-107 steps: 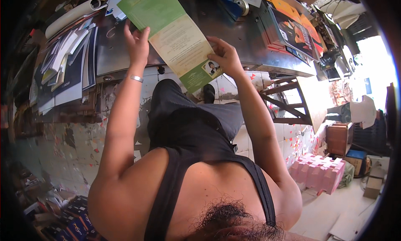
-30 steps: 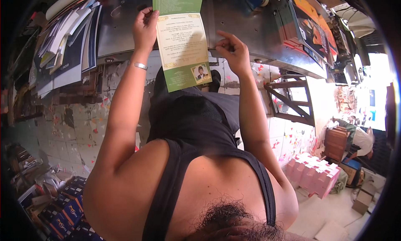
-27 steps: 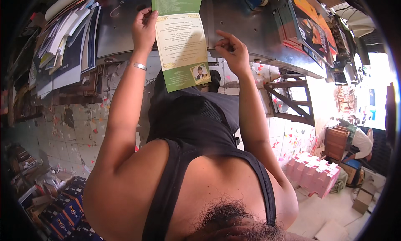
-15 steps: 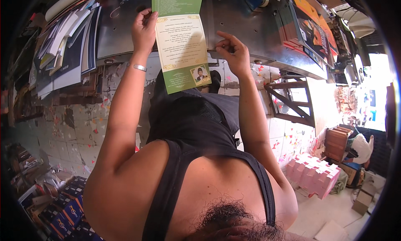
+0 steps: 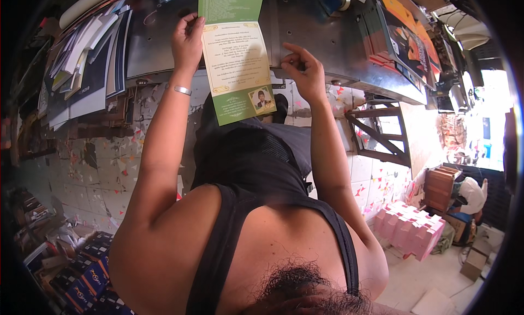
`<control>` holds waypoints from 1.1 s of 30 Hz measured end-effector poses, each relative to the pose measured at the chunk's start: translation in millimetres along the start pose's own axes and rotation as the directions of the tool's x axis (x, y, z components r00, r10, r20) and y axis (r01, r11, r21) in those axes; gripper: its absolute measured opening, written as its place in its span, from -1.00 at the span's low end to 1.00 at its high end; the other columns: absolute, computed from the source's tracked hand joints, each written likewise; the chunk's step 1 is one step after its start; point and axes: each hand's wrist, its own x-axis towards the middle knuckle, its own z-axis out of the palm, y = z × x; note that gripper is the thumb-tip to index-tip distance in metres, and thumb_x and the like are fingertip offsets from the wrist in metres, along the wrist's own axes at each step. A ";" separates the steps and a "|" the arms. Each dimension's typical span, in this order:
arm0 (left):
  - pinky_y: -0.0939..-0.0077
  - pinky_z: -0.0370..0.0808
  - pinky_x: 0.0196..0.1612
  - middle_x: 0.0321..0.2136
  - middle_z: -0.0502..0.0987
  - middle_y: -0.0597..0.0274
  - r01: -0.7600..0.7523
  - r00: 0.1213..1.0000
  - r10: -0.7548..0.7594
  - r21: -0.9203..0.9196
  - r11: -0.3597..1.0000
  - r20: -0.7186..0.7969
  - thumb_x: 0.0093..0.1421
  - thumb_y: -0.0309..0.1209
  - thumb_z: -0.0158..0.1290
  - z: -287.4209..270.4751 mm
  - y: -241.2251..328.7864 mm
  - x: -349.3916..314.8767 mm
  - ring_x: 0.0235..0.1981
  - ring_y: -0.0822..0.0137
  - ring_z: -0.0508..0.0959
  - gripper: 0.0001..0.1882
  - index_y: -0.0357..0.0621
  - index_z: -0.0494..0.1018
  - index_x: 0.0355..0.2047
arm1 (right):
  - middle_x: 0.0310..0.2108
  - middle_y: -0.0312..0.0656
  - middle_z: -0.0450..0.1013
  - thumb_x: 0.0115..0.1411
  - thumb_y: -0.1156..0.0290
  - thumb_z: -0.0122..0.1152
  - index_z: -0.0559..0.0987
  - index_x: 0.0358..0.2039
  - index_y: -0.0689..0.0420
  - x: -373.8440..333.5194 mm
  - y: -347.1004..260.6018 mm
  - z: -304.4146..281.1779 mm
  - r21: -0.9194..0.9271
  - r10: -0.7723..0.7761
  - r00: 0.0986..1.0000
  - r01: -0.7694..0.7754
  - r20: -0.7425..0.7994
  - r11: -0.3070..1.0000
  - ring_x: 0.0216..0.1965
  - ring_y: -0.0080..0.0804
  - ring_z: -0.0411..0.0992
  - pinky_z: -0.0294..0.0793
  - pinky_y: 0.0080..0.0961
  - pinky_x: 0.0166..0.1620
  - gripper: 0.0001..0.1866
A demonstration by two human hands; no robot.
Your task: The person picks up a printed brochure from a desk, unfolds it to view the interior panels, and then places it back down on the work surface.
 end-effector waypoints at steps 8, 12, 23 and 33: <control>0.60 0.52 -0.08 -0.16 0.66 0.20 -0.001 1.000 0.001 -0.025 1.000 0.012 0.43 -0.38 0.13 0.7 2.1 -2.9 -0.17 0.49 0.61 -0.73 -0.32 0.51 0.01 | -0.34 -0.37 0.61 0.13 0.59 0.36 0.62 0.15 0.14 -1.2 -0.3 0.3 0.002 0.001 1.000 -0.001 -0.003 1.000 -0.40 -0.68 0.38 0.43 -0.65 -0.25 -0.49; 0.61 0.52 -0.08 -0.16 0.66 0.21 0.012 1.000 -0.011 -0.057 0.998 0.015 0.44 -0.39 0.13 -1.6 -2.6 -1.4 -0.16 0.49 0.61 -0.74 -0.31 0.51 0.01 | -0.34 -0.37 0.61 0.14 0.60 0.35 0.62 0.15 0.15 -0.5 -1.9 0.7 -0.023 0.001 1.000 -0.001 0.001 1.000 -0.39 -0.68 0.39 0.44 -0.65 -0.24 -0.49; 0.60 0.53 -0.08 -0.16 0.64 0.23 0.027 0.999 -0.024 -0.113 0.993 0.025 0.44 -0.41 0.11 -1.7 -4.4 0.7 -0.17 0.51 0.59 -0.77 -0.28 0.51 0.01 | -0.34 -0.36 0.61 0.15 0.59 0.35 0.62 0.15 0.15 -0.6 -2.9 0.7 -0.019 0.004 1.000 -0.004 -0.001 1.000 -0.39 -0.68 0.39 0.44 -0.65 -0.23 -0.50; 0.57 0.53 -0.06 -0.13 0.63 0.22 0.079 0.997 -0.075 -0.177 0.981 0.029 0.45 -0.42 0.09 -4.4 -8.4 1.7 -0.15 0.50 0.58 -0.79 -0.27 0.47 0.01 | -0.35 -0.36 0.62 0.13 0.60 0.35 0.64 0.13 0.14 -1.4 -1.3 1.6 -0.009 -0.003 1.000 0.003 -0.013 1.000 -0.40 -0.67 0.40 0.44 -0.64 -0.24 -0.50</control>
